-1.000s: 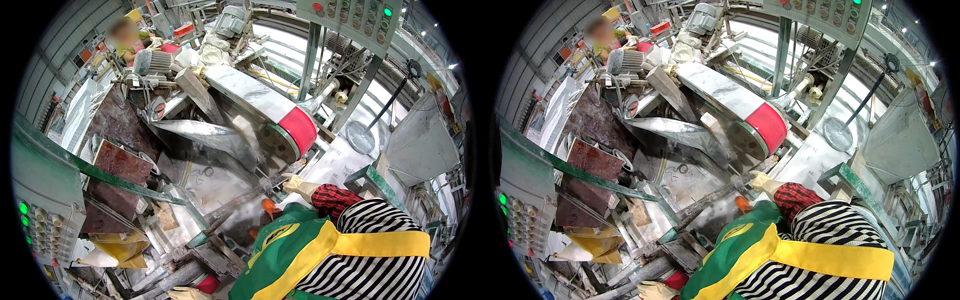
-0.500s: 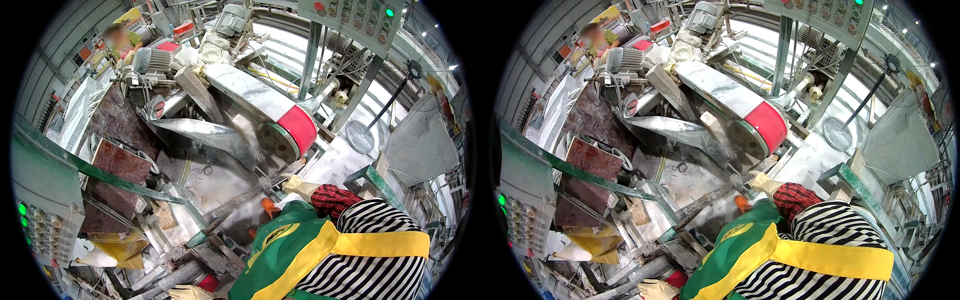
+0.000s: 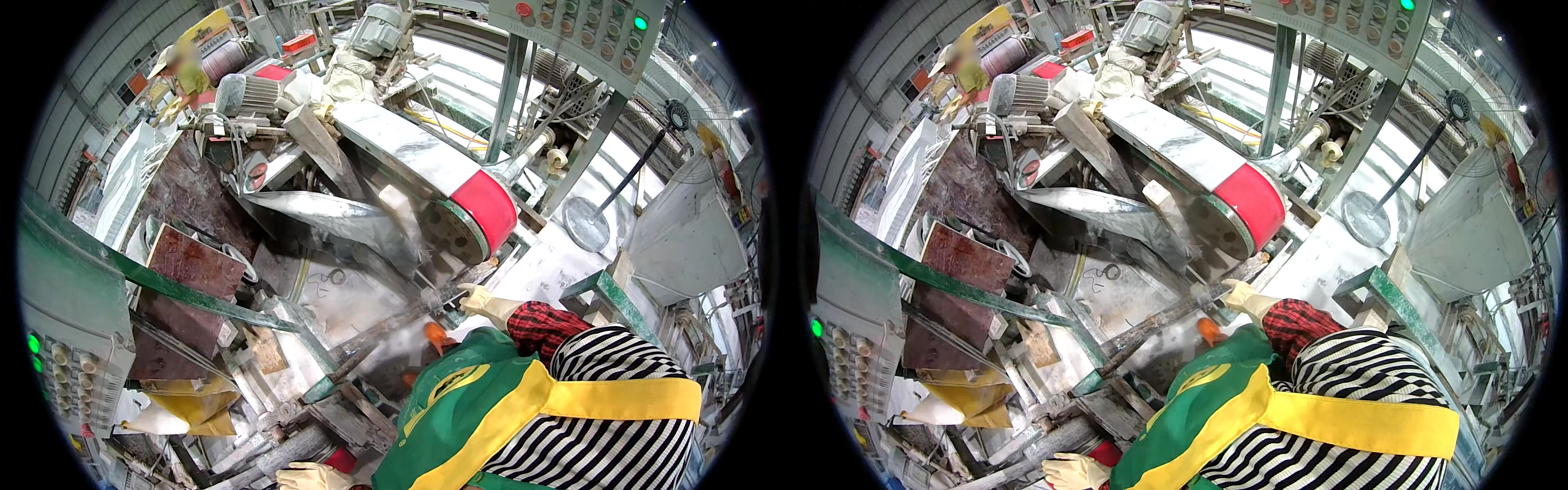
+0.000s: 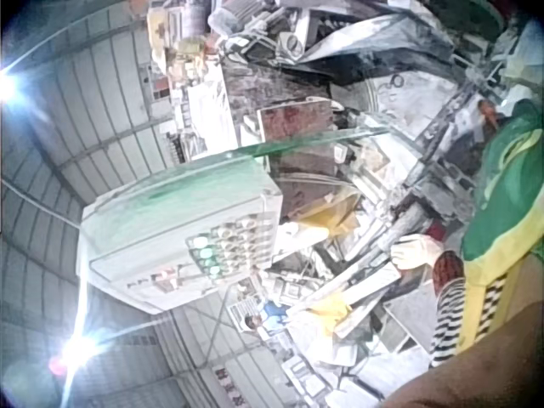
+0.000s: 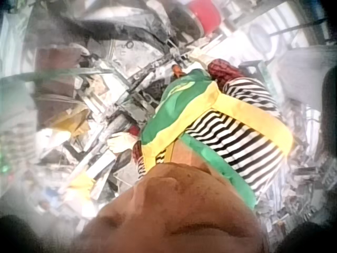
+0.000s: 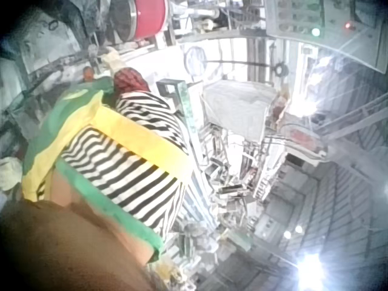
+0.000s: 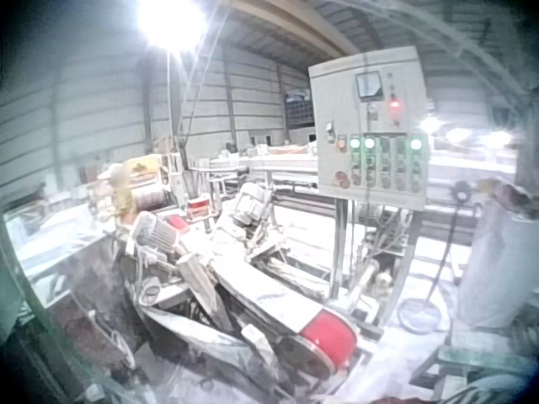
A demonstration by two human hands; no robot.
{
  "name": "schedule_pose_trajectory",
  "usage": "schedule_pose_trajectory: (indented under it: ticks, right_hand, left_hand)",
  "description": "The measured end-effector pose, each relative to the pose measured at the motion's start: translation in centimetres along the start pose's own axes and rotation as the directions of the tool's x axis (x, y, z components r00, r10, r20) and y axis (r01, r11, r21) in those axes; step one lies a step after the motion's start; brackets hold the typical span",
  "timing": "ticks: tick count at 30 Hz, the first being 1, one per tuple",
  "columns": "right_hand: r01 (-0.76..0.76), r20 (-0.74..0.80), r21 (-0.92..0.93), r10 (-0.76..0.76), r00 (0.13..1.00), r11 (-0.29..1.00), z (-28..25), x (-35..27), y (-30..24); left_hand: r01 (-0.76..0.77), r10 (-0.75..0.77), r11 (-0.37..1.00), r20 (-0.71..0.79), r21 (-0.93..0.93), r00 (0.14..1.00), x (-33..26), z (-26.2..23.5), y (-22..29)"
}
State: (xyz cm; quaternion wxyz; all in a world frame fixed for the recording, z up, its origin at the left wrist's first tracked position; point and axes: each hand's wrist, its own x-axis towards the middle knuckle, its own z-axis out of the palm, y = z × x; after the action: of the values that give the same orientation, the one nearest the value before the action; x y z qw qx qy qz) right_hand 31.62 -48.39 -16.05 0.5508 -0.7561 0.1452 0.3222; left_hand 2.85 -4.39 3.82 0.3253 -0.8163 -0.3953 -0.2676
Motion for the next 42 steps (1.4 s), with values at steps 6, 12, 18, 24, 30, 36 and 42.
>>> schedule_pose_trajectory:
  ticks: [6, 12, 18, 24, 30, 36, 42]
  right_hand:
    - [-0.005, -0.019, 0.014, 0.006, 1.000, 1.000, 0.1, -0.9, -0.9]
    - [0.054, -0.056, -0.099, -0.060, 0.997, 0.994, 0.2, 0.4, 0.2]
    - [0.001, -0.103, -0.115, -0.013, 0.995, 0.993, -0.6, 0.1, -1.5]
    - [0.028, -0.105, -0.046, -0.033, 0.994, 0.999, -1.1, 0.7, 0.1]
    - [0.112, -0.065, -0.169, -0.124, 0.990, 0.979, -0.4, 1.2, 1.3]
    - [0.046, 0.071, 0.194, -0.061, 0.996, 0.980, 2.3, 3.0, 1.9]
    - [0.353, 0.177, -0.018, -0.345, 0.922, 0.935, 10.1, 2.5, -3.4]
  left_hand:
    - [-0.007, 0.008, 1.000, -0.043, 0.023, 0.999, -0.5, 0.2, 0.3]
    - [-0.010, 0.013, 1.000, -0.085, 0.026, 0.996, -2.7, 3.5, -1.2]
    - [-0.016, 0.008, 0.995, -0.087, -0.097, 0.996, -0.3, 6.3, -7.0]
    - [-0.058, 0.032, 0.961, -0.100, -0.269, 0.994, -2.5, 12.0, -12.7]
    - [-0.121, 0.083, 0.906, -0.111, -0.406, 0.990, -5.3, 11.0, -12.0]
    - [-0.154, 0.120, 0.856, -0.101, -0.493, 0.988, -7.6, 10.6, -11.7]
    - [0.815, -0.203, 0.102, 0.790, -0.571, 0.579, -3.4, 5.1, -2.0]
